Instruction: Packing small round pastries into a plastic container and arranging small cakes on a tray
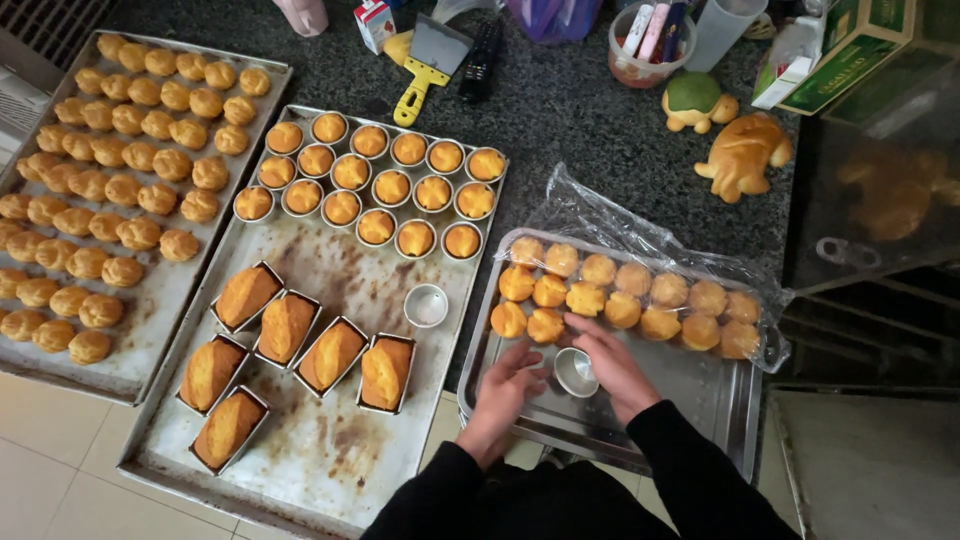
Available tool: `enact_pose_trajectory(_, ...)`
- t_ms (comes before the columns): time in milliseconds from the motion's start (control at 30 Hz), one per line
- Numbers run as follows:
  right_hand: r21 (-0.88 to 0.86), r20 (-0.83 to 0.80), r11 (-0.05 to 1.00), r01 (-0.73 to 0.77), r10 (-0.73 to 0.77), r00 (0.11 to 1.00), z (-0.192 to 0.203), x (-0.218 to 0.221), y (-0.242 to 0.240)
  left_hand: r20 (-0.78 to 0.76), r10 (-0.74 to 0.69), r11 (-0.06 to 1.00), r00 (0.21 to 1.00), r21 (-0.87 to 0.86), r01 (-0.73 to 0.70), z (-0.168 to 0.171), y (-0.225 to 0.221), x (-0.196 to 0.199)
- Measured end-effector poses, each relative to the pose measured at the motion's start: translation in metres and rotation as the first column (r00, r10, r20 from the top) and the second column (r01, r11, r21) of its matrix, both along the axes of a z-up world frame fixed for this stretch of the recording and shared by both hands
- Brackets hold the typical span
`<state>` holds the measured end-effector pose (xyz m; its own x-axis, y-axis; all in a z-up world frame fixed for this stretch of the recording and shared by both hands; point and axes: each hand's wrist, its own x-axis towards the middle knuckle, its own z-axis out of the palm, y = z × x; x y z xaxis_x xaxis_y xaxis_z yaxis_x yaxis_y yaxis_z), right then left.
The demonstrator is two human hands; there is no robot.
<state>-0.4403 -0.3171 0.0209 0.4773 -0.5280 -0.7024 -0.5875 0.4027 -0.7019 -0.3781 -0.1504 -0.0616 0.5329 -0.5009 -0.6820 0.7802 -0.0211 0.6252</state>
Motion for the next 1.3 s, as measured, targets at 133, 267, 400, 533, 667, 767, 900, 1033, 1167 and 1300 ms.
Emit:
enact_pose_trajectory(133,-0.037,0.049,0.999,-0.037,0.039,0.998,-0.016,-0.003,-0.003,0.055,-0.066,0.998,0.996,0.009,0.065,0.016,-0.005,-0.005)
enact_pose_trajectory(267,0.016,0.020,1.000,-0.004,0.004,1.000,-0.004,0.000,0.000,0.089,-0.097,0.995,0.991,0.011,0.096,0.043,-0.004,-0.002)
enact_pose_trajectory(400,-0.004,-0.008,1.000,-0.009,0.009,1.000,-0.006,-0.002,-0.001,0.091,-0.094,0.995,0.991,0.031,0.092,0.032,-0.003,-0.005)
enact_pose_trajectory(533,-0.155,0.052,0.987,0.039,-0.031,0.998,-0.017,-0.012,-0.004,0.473,-0.218,0.971,0.854,0.022,0.236,0.006,0.011,-0.016)
enact_pose_trajectory(667,-0.198,0.245,0.979,0.054,-0.004,0.969,-0.021,-0.007,0.010,0.904,-0.251,0.953,0.346,0.168,0.251,0.136,0.020,-0.005)
enact_pose_trajectory(767,-0.177,0.280,0.984,-0.034,0.084,0.956,-0.010,0.006,0.027,0.938,-0.303,0.917,0.169,0.239,0.320,0.161,0.024,0.009)
enact_pose_trajectory(900,0.150,0.266,0.988,0.022,-0.061,0.962,0.029,0.030,0.049,0.961,-0.251,0.939,0.116,0.213,0.270,0.165,0.039,0.041)
enact_pose_trajectory(1033,0.131,0.082,0.973,-0.189,0.180,0.980,0.113,0.044,0.053,0.930,-0.363,0.930,0.052,0.365,-0.043,0.143,0.063,0.097)
enact_pose_trajectory(1167,-0.151,-0.015,0.918,-0.366,0.368,0.930,0.046,0.019,0.023,0.837,-0.546,0.831,0.037,0.547,-0.099,0.122,0.075,0.139)
enact_pose_trajectory(1300,-0.832,-0.189,0.466,-0.301,0.271,0.944,-0.009,-0.007,-0.009,0.708,-0.705,0.709,-0.038,0.705,-0.031,0.099,0.074,0.155)
